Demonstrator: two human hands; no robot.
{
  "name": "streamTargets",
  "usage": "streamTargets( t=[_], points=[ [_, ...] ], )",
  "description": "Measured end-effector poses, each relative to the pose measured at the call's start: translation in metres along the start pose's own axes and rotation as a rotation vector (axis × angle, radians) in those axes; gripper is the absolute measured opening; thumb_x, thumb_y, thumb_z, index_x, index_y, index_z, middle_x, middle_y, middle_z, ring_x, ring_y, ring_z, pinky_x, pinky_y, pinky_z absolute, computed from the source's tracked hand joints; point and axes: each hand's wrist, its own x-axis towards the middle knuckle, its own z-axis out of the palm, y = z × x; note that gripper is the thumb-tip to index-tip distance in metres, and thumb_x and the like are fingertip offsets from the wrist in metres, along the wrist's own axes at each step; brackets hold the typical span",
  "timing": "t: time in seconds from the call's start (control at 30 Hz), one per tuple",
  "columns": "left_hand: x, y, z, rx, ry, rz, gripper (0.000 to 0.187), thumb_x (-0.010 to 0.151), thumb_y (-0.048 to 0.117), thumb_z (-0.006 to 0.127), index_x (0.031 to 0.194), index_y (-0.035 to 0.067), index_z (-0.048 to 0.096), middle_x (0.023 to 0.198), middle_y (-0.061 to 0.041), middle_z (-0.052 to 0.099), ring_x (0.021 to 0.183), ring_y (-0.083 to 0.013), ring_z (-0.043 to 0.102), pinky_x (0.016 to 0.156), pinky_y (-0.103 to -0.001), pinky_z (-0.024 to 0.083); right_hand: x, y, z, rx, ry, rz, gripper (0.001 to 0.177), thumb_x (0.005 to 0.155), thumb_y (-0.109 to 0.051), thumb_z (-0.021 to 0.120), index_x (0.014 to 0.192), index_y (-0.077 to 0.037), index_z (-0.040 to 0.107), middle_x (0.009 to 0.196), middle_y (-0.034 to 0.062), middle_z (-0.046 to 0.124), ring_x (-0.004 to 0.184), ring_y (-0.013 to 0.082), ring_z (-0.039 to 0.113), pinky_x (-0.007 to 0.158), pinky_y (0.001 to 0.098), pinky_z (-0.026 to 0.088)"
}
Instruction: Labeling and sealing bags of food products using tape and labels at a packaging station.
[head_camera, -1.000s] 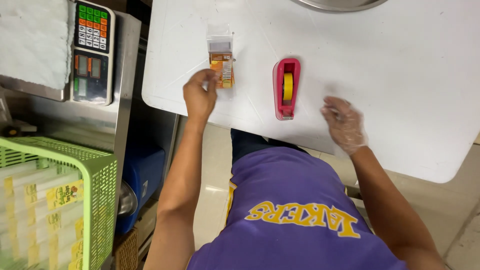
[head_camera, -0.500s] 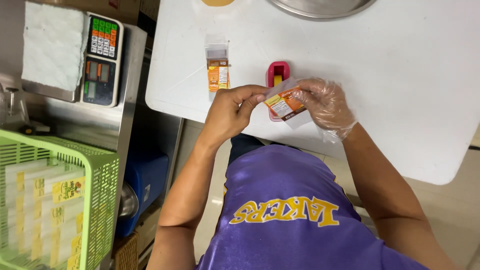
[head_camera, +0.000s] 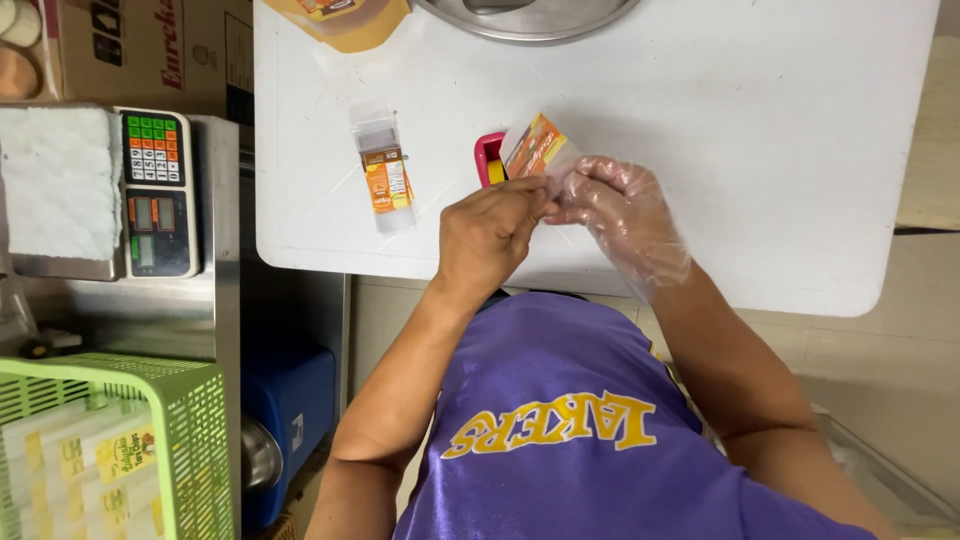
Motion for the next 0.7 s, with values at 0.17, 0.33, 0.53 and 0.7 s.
streamTargets(
  t=[0.17,0.33,0.53,0.7],
  points=[
    [0.005,0.008,0.008,0.210,0.036,0.162,0.012,0.094,0.012,0.073,0.083,0.012,0.076,0.087,-0.001,0.079,0.083,-0.0195,0.076,0.074,-0.028,0.062,0.000,-0.005,-0.011,-0.319,-0.111,-0.034,0.022,0.093,0.006,0.060,0.113,0.007,0.067,0.100,0.0184,0.072,0.090,0.0250,0.075,0.083,0.0434,0.066],
    [0.002,0.009,0.015,-0.027,-0.052,-0.112,0.020,0.086,0.022,0.083,0.102,0.013,0.076,0.104,-0.008,0.078,0.099,-0.0289,0.075,0.083,-0.037,0.062,0.011,0.012,-0.018,-0.371,-0.008,-0.159,0.006,0.094,0.003,0.064,0.096,0.003,0.070,0.079,0.0140,0.068,0.073,0.0183,0.068,0.067,0.0364,0.064],
    [0.003,-0.004,0.023,-0.159,-0.191,-0.531,0.027,0.084,0.020,0.084,0.109,0.012,0.077,0.091,-0.011,0.078,0.083,-0.0306,0.075,0.071,-0.038,0.060,0.021,0.032,-0.043,-0.889,-0.026,-0.614,0.020,0.096,-0.032,0.077,0.092,-0.012,0.075,0.070,0.0058,0.062,0.063,0.0281,0.065,0.057,0.0367,0.051],
    [0.006,-0.035,0.020,0.037,-0.124,-0.683,0.009,0.086,0.016,0.070,0.087,0.020,0.079,0.067,-0.007,0.074,0.067,-0.0293,0.075,0.058,-0.040,0.058,0.018,0.024,-0.050,-0.831,0.154,-0.600,0.016,0.093,0.003,0.067,0.080,-0.005,0.069,0.073,0.0130,0.069,0.065,0.0325,0.068,0.056,0.0399,0.053]
  ],
)
